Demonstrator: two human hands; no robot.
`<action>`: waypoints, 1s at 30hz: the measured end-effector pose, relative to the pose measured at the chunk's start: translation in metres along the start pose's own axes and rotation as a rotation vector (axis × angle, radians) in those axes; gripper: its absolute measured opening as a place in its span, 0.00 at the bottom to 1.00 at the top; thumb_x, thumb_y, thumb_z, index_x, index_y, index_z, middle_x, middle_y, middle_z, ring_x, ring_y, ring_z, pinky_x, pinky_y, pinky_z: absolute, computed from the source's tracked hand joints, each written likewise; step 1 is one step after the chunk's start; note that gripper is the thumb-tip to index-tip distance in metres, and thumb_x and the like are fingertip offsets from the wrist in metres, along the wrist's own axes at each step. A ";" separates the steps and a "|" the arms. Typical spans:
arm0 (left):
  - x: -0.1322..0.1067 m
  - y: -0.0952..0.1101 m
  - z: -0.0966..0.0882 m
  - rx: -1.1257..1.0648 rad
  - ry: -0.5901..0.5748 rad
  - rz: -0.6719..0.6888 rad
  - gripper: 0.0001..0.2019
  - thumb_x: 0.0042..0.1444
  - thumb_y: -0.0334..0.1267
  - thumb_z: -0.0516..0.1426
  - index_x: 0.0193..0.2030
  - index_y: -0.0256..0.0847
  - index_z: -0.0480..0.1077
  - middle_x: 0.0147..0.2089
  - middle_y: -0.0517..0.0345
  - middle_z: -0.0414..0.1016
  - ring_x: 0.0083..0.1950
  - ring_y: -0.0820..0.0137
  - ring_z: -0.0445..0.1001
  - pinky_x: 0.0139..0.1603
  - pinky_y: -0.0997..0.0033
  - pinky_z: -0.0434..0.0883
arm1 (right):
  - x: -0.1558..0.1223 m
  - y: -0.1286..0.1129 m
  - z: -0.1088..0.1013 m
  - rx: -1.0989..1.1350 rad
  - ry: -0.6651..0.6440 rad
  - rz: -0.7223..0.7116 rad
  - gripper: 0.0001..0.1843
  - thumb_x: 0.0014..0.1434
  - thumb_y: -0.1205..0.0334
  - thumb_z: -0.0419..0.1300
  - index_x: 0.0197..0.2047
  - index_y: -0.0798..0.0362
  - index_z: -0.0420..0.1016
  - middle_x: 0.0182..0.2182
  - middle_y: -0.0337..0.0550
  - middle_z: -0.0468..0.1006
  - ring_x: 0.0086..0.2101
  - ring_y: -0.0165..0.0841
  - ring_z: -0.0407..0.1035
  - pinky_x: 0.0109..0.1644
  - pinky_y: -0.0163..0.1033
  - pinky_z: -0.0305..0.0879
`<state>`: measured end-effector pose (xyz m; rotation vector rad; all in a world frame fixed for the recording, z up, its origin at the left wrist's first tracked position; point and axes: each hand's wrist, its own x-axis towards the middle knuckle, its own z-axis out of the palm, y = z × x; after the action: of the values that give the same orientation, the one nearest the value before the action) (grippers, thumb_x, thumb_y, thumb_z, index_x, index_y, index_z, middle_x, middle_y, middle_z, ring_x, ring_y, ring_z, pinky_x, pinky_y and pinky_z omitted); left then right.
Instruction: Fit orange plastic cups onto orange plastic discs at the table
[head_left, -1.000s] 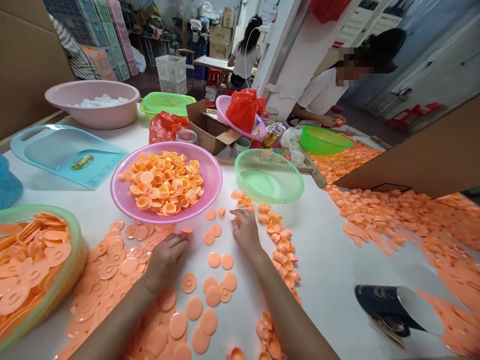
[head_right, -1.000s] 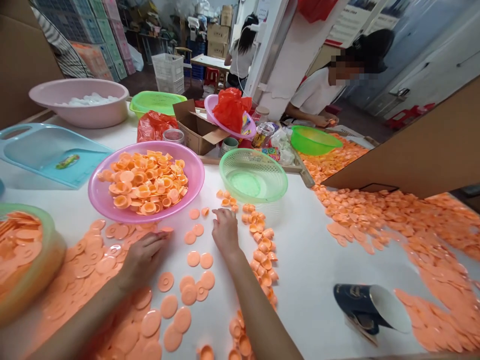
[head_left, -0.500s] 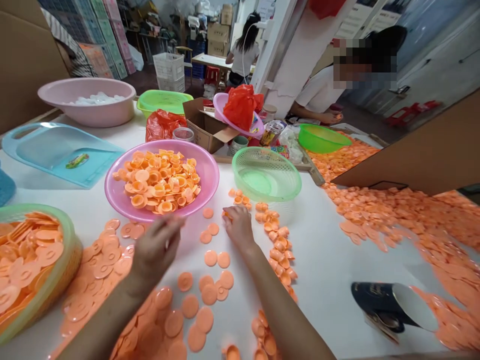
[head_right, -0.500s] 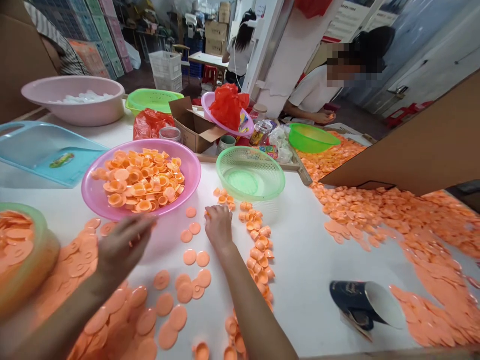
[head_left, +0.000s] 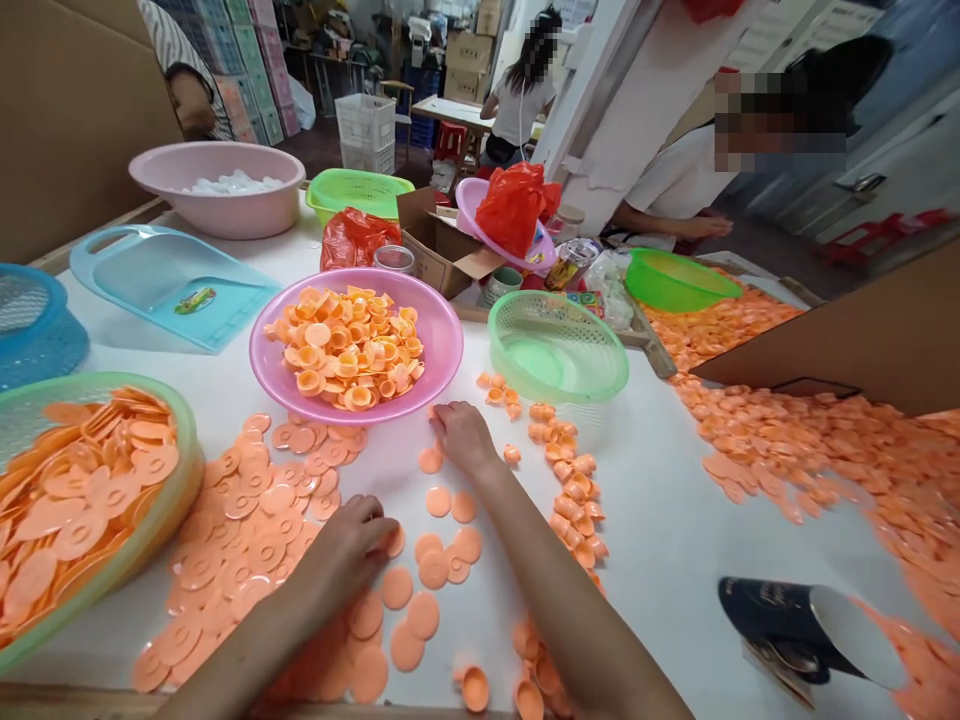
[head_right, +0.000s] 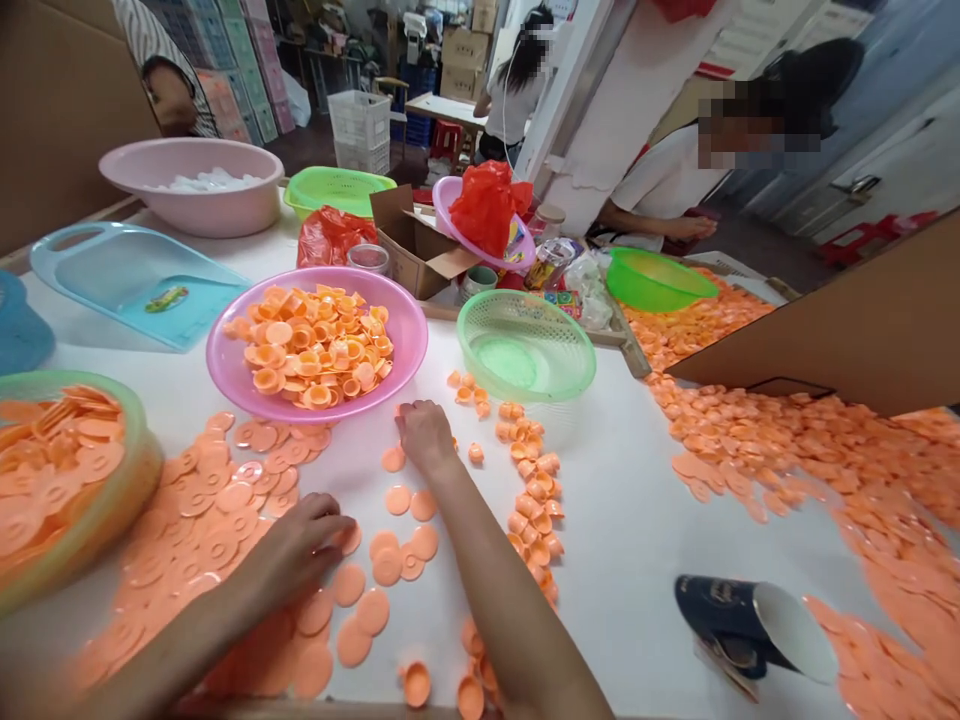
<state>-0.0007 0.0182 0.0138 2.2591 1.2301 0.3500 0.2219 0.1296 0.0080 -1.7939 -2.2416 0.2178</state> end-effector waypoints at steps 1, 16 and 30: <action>0.002 -0.003 0.005 0.005 0.032 -0.015 0.12 0.54 0.28 0.53 0.37 0.43 0.76 0.37 0.54 0.71 0.40 0.66 0.70 0.39 0.67 0.68 | -0.004 0.000 -0.001 0.000 -0.014 -0.025 0.10 0.62 0.67 0.55 0.40 0.54 0.79 0.33 0.47 0.78 0.37 0.37 0.68 0.43 0.39 0.61; 0.021 -0.020 0.011 -0.120 0.216 -0.227 0.15 0.55 0.39 0.57 0.49 0.45 0.74 0.43 0.54 0.71 0.45 0.63 0.70 0.45 0.63 0.68 | -0.042 0.017 -0.022 0.230 0.107 0.371 0.10 0.55 0.67 0.59 0.38 0.54 0.81 0.33 0.46 0.79 0.37 0.37 0.71 0.43 0.39 0.64; 0.024 -0.022 0.011 -0.113 0.216 -0.210 0.11 0.58 0.40 0.55 0.40 0.42 0.78 0.40 0.52 0.74 0.41 0.66 0.72 0.42 0.68 0.67 | -0.059 -0.080 0.022 0.667 -0.097 0.432 0.06 0.45 0.71 0.59 0.21 0.53 0.72 0.18 0.36 0.75 0.22 0.29 0.68 0.27 0.31 0.60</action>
<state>0.0022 0.0445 -0.0087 2.0145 1.5033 0.5790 0.1531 0.0549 0.0029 -1.8475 -1.5180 1.0149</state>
